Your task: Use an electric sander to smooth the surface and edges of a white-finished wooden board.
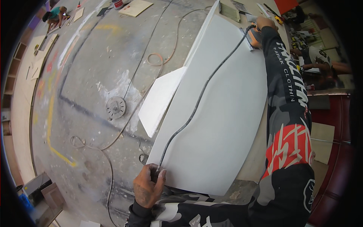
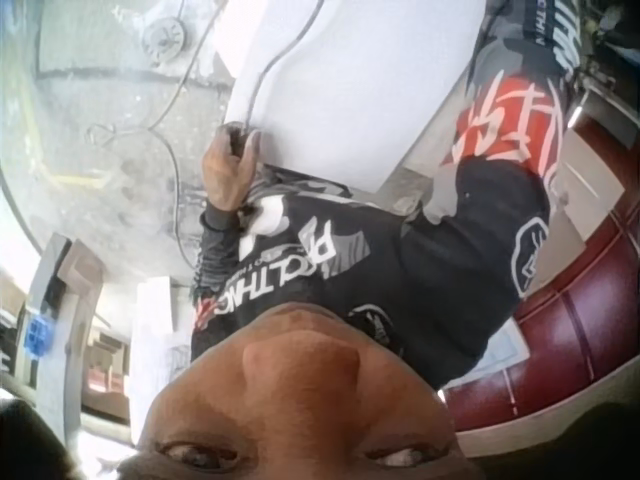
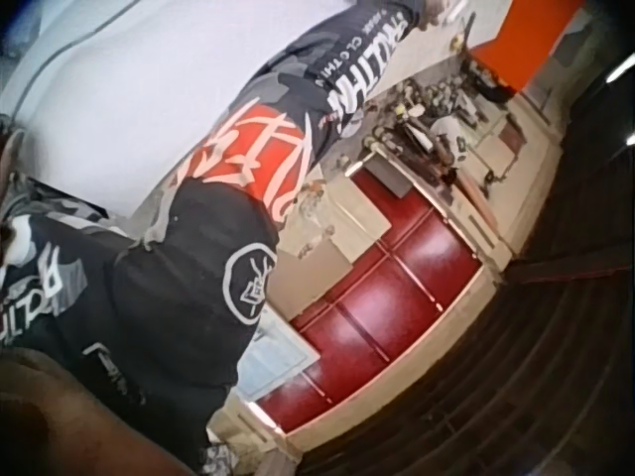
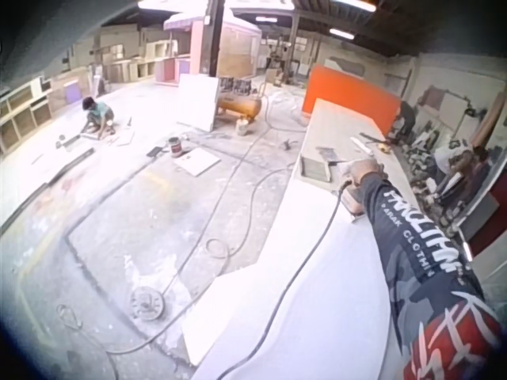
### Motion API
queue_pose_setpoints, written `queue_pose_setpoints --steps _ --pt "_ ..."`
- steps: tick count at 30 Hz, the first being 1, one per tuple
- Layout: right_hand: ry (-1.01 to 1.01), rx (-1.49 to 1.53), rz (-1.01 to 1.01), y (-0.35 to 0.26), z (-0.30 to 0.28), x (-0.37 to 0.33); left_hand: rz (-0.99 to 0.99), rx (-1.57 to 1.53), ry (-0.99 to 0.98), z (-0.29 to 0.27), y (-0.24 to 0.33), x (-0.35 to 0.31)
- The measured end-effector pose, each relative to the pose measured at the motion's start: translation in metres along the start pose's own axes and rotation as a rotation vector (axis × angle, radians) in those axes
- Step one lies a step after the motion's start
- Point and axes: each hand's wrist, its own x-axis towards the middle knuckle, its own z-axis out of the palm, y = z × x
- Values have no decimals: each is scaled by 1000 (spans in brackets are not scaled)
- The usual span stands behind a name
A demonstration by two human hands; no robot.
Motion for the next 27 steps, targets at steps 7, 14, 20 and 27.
queue_pose_setpoints --steps 7,14,20,27 --pt "-28 -270 -139 72 23 50 -10 -38 19 -2 -7 9" --pt "69 -449 -153 108 -17 93 68 -59 -48 -1 6 30" --pt "-91 -383 -181 53 -35 0 72 12 -26 -3 2 22" --pt "35 -236 -299 49 -11 -3 88 -62 -35 -3 11 23"
